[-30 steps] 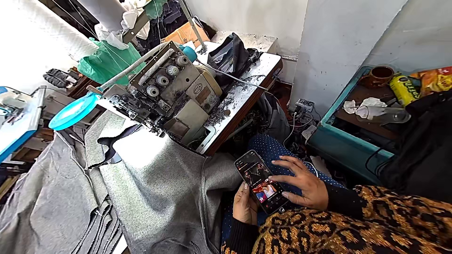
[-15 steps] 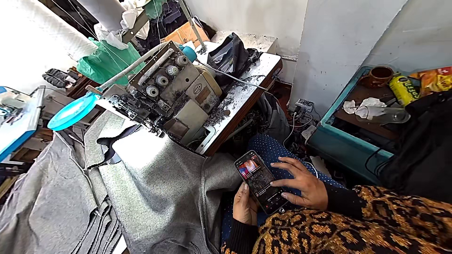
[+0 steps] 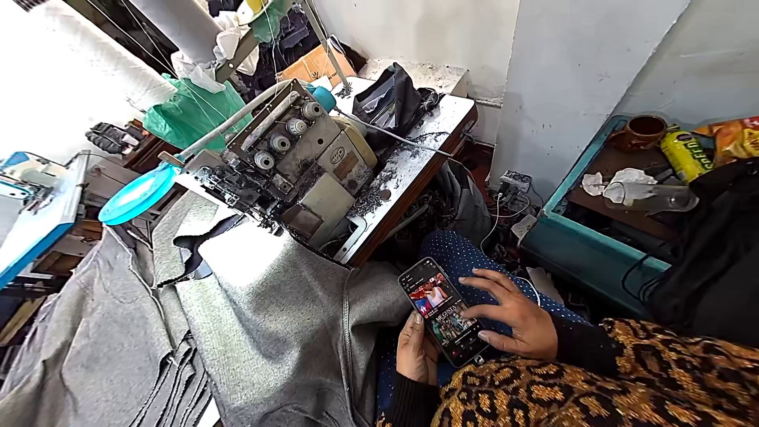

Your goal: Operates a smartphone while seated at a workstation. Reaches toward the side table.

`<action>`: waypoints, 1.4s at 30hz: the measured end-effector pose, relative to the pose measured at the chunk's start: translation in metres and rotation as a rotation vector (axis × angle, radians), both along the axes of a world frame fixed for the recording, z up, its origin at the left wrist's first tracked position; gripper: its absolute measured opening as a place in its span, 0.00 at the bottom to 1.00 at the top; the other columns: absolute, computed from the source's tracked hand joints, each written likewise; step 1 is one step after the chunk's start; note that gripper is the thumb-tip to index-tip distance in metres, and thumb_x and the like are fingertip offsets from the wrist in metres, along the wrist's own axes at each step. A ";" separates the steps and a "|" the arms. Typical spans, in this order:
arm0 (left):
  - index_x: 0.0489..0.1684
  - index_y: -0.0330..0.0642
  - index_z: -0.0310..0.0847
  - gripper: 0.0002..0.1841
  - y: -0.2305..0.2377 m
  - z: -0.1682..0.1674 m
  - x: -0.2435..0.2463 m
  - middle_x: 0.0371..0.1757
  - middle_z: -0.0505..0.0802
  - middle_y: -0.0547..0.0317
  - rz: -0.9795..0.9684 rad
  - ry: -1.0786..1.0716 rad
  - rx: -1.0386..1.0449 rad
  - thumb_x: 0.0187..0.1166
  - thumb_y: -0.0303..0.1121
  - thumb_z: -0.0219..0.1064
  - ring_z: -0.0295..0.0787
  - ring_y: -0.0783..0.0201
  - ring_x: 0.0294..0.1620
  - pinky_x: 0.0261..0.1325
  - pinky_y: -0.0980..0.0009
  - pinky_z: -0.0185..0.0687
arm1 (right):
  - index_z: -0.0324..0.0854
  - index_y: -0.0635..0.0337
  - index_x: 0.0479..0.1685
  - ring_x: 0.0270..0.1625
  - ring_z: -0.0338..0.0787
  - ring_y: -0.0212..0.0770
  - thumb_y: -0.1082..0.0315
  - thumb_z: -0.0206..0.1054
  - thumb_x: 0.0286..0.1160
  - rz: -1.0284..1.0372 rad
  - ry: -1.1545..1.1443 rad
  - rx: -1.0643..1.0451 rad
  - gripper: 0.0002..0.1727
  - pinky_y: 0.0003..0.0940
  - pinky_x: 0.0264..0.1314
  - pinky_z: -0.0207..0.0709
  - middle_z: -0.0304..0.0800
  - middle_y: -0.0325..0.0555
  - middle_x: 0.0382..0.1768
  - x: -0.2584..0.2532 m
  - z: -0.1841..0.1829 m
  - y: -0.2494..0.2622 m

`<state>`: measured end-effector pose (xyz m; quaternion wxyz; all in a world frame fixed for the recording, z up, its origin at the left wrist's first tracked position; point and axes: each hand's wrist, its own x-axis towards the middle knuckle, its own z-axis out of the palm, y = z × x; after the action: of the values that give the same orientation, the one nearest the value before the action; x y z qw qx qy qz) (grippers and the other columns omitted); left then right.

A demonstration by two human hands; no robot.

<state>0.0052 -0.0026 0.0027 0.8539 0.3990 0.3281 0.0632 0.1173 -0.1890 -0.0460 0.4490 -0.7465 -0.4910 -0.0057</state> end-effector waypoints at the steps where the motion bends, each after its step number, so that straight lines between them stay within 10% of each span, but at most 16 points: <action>1: 0.71 0.29 0.67 0.20 0.000 0.000 0.000 0.50 0.94 0.48 -0.001 0.003 0.000 0.94 0.29 0.36 0.96 0.59 0.46 0.52 0.62 0.93 | 0.93 0.41 0.51 0.84 0.70 0.64 0.44 0.56 0.83 0.000 -0.016 0.028 0.21 0.60 0.83 0.63 0.81 0.55 0.76 0.000 0.000 0.000; 19: 0.73 0.29 0.66 0.20 0.000 0.003 0.002 0.51 0.93 0.47 -0.020 0.030 0.027 0.94 0.30 0.35 0.95 0.59 0.47 0.53 0.62 0.92 | 0.88 0.37 0.68 0.83 0.69 0.70 0.42 0.59 0.78 0.004 0.046 -0.056 0.25 0.68 0.79 0.65 0.77 0.59 0.79 0.001 0.001 0.000; 42: 0.72 0.29 0.67 0.20 0.000 0.002 0.001 0.49 0.94 0.48 -0.009 0.007 0.011 0.94 0.30 0.35 0.96 0.59 0.47 0.53 0.62 0.92 | 0.89 0.39 0.62 0.83 0.73 0.51 0.44 0.52 0.86 -0.125 -0.038 0.127 0.23 0.43 0.85 0.63 0.85 0.49 0.71 0.001 -0.003 0.002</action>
<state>0.0057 -0.0028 0.0046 0.8508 0.4054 0.3291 0.0596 0.1180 -0.1870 -0.0493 0.4849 -0.7455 -0.4504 -0.0790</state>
